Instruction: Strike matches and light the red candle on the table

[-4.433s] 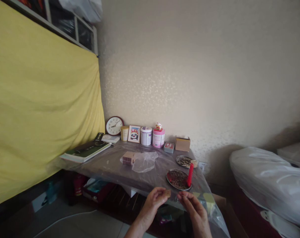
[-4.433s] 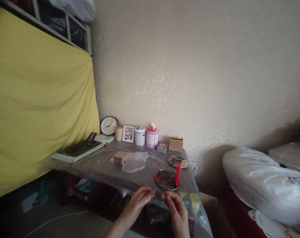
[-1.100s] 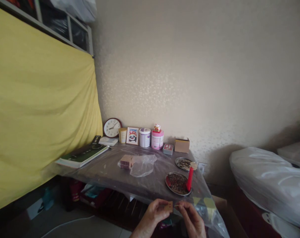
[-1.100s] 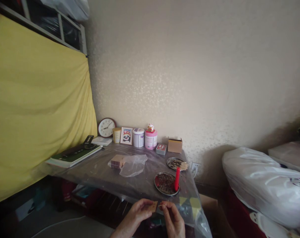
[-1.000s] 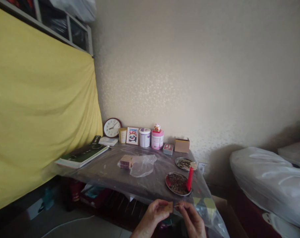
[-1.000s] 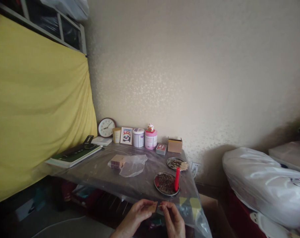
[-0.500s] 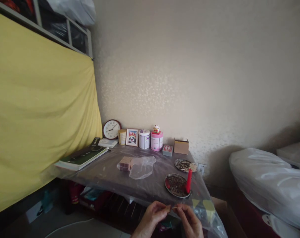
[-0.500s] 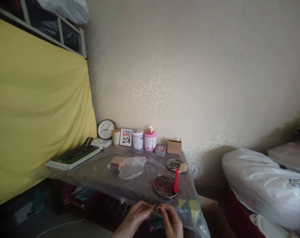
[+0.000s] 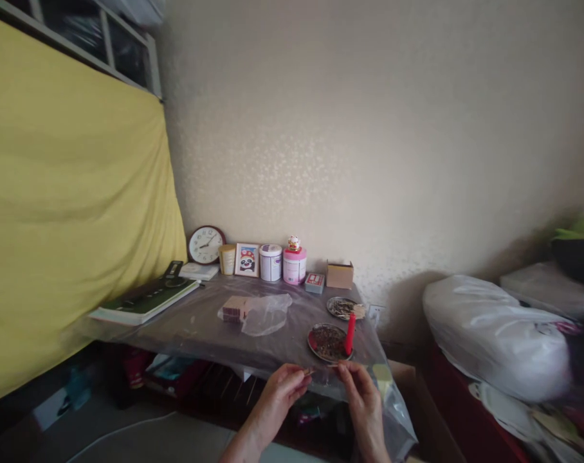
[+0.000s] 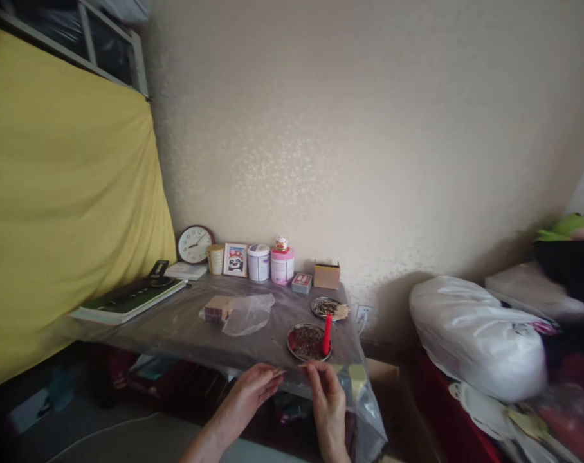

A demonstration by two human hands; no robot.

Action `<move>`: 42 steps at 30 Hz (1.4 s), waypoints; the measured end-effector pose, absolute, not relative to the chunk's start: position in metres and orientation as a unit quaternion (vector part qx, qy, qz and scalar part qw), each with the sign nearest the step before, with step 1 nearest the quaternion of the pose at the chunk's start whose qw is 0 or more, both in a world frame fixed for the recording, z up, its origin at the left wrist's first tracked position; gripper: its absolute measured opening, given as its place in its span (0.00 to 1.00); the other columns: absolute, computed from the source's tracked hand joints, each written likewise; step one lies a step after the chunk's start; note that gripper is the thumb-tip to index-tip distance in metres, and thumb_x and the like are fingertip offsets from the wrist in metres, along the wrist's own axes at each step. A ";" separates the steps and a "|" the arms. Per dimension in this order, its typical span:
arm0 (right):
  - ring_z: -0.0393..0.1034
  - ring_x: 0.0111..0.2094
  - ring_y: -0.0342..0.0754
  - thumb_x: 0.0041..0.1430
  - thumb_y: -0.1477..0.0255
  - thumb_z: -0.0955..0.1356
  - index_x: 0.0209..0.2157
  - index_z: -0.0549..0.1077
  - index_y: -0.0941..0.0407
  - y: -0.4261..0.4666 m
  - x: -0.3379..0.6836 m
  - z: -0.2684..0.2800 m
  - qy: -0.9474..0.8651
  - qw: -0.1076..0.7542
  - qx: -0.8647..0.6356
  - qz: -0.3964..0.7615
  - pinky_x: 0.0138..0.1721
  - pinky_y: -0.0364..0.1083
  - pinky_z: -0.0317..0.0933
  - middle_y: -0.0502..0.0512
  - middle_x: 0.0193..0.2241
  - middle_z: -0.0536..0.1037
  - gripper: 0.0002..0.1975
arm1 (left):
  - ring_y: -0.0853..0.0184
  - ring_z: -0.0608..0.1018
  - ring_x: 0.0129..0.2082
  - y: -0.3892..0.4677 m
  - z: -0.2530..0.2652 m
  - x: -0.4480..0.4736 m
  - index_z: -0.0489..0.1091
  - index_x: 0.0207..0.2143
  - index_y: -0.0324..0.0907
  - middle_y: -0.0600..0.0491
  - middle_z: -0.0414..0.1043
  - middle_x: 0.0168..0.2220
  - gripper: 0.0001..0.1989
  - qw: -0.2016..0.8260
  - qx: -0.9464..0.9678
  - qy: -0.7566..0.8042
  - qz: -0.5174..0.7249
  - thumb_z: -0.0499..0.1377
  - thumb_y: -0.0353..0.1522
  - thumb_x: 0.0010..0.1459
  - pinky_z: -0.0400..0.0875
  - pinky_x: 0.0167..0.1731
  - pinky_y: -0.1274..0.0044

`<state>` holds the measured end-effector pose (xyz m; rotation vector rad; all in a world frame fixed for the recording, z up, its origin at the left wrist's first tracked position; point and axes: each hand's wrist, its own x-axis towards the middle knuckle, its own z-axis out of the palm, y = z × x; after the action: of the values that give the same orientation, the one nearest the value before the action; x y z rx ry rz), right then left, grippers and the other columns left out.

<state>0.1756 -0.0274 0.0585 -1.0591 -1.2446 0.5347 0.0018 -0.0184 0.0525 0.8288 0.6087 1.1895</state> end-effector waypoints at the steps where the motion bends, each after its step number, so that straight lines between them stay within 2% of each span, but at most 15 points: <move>1: 0.74 0.30 0.48 0.54 0.61 0.66 0.30 0.73 0.56 -0.030 0.173 0.062 -0.554 0.654 -0.466 0.220 0.34 0.43 0.68 0.53 0.27 0.79 0.12 | 0.62 0.74 0.43 -0.022 0.055 0.003 0.72 0.33 0.39 0.48 0.76 0.38 0.07 0.711 0.366 0.271 0.536 0.60 0.33 0.52 0.62 0.48 0.70; 7: 0.74 0.33 0.45 0.58 0.67 0.64 0.35 0.72 0.54 -0.044 0.160 0.059 -0.637 0.614 -0.454 0.108 0.37 0.40 0.66 0.52 0.31 0.79 0.07 | 0.63 0.73 0.43 -0.042 0.065 0.011 0.73 0.31 0.40 0.49 0.76 0.36 0.05 0.731 0.330 0.242 0.546 0.60 0.31 0.52 0.62 0.48 0.71; 15: 0.75 0.36 0.46 0.61 0.70 0.62 0.38 0.72 0.54 -0.054 0.159 0.056 -0.701 0.558 -0.444 0.023 0.38 0.40 0.68 0.54 0.34 0.79 0.08 | 0.61 0.73 0.44 -0.049 0.060 0.014 0.73 0.34 0.38 0.47 0.75 0.38 0.06 0.723 0.340 0.215 0.562 0.59 0.30 0.53 0.62 0.48 0.70; 42: 0.74 0.37 0.48 0.61 0.68 0.62 0.39 0.72 0.53 -0.056 0.161 0.051 -0.709 0.553 -0.437 0.021 0.39 0.43 0.68 0.56 0.35 0.78 0.09 | 0.59 0.73 0.46 -0.059 0.067 0.014 0.73 0.32 0.40 0.47 0.76 0.38 0.06 0.717 0.335 0.229 0.567 0.60 0.33 0.52 0.61 0.50 0.68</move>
<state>0.1609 -0.0562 0.0512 -1.0321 -1.6768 0.0497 0.0143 -0.0593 0.0668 0.7405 0.5076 1.2557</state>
